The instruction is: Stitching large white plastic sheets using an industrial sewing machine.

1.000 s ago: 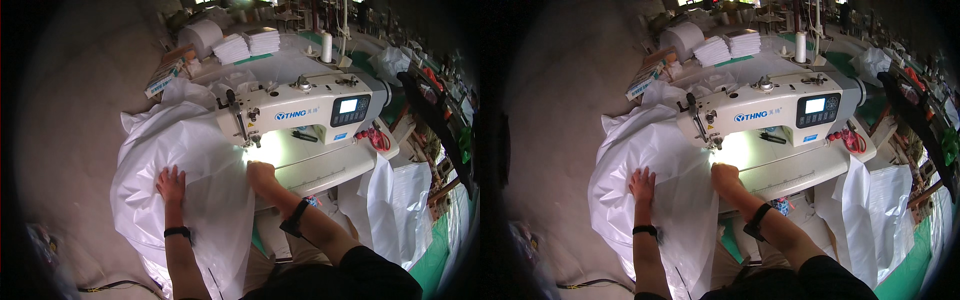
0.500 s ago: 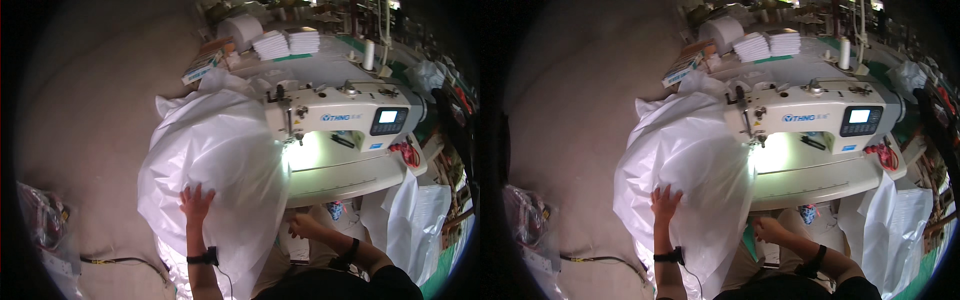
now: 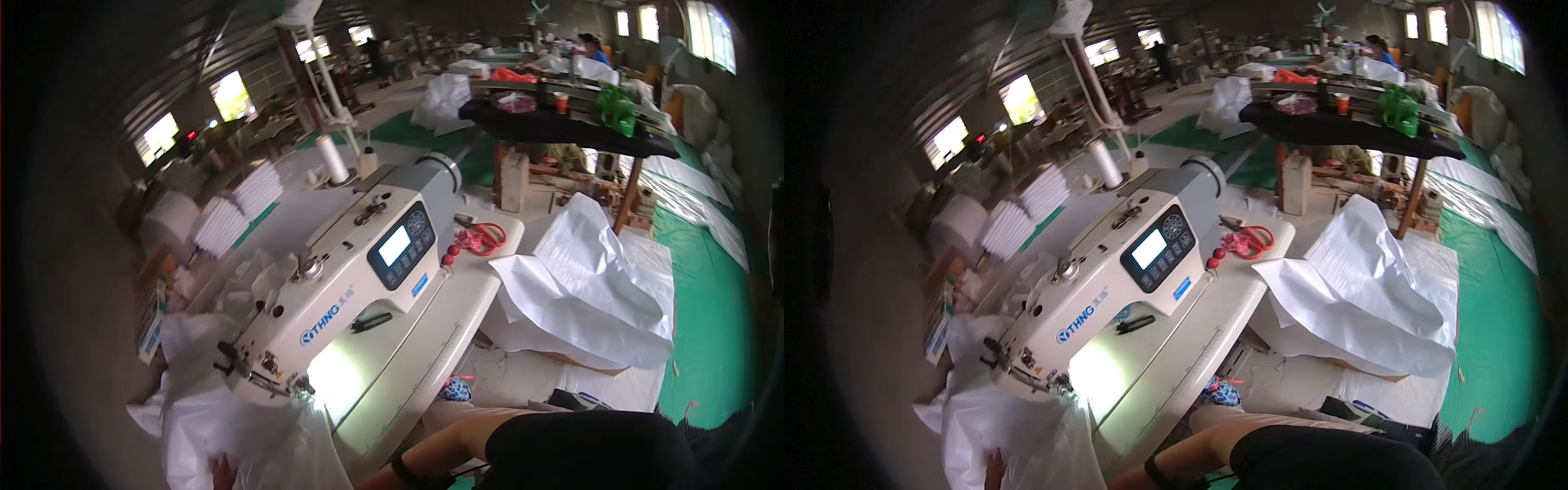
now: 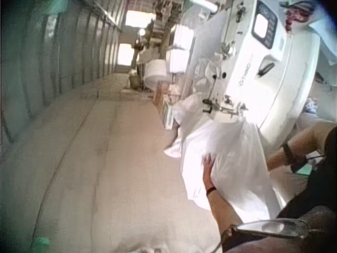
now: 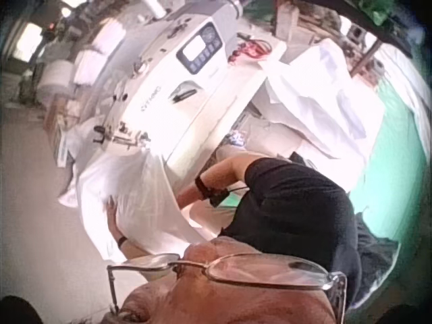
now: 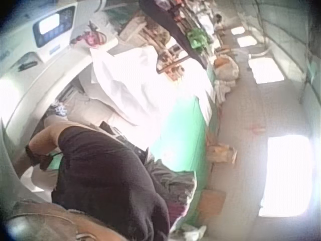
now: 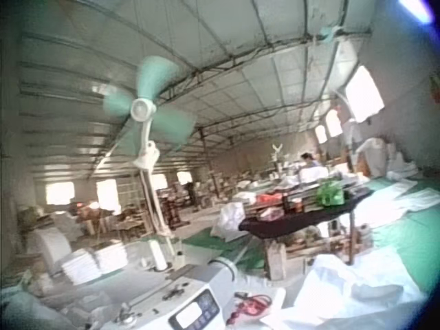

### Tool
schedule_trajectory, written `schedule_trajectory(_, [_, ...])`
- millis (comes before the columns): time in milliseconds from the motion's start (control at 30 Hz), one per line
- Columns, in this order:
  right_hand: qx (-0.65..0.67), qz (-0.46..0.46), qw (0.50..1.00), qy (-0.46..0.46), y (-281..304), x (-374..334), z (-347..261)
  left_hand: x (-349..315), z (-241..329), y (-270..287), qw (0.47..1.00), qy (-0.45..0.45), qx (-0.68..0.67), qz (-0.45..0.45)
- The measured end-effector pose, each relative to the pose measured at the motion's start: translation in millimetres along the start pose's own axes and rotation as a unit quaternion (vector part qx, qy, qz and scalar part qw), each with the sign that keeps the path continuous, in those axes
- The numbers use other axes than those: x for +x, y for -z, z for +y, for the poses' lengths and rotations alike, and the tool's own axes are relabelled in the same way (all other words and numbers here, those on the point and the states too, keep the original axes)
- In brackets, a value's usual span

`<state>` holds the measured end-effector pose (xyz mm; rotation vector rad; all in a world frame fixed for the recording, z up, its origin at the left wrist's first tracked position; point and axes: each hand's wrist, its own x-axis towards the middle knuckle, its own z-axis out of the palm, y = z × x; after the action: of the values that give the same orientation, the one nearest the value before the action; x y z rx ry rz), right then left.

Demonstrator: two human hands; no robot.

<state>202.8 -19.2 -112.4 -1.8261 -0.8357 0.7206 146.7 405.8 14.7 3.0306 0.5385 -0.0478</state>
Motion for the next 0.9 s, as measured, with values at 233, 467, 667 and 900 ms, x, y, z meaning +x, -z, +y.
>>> schedule_trajectory(233, [0.027,0.051,0.995,-0.080,21.4,-36.3,11.7,24.6,1.2,14.7,0.999,0.023,0.009,0.043])
schedule_trajectory(467, [0.061,0.049,0.992,-0.096,21.4,-76.0,2.2,-22.6,0.7,40.5,0.966,0.026,-0.082,0.243])
schedule_trajectory(667, [0.079,0.011,0.993,-0.084,11.5,-107.3,-8.4,-148.6,55.9,16.6,0.958,0.013,-0.230,0.169])
schedule_trajectory(900, [0.103,-0.093,0.990,-0.027,-13.5,-143.3,-26.6,-184.4,95.9,-52.4,0.992,0.006,-0.055,0.113])
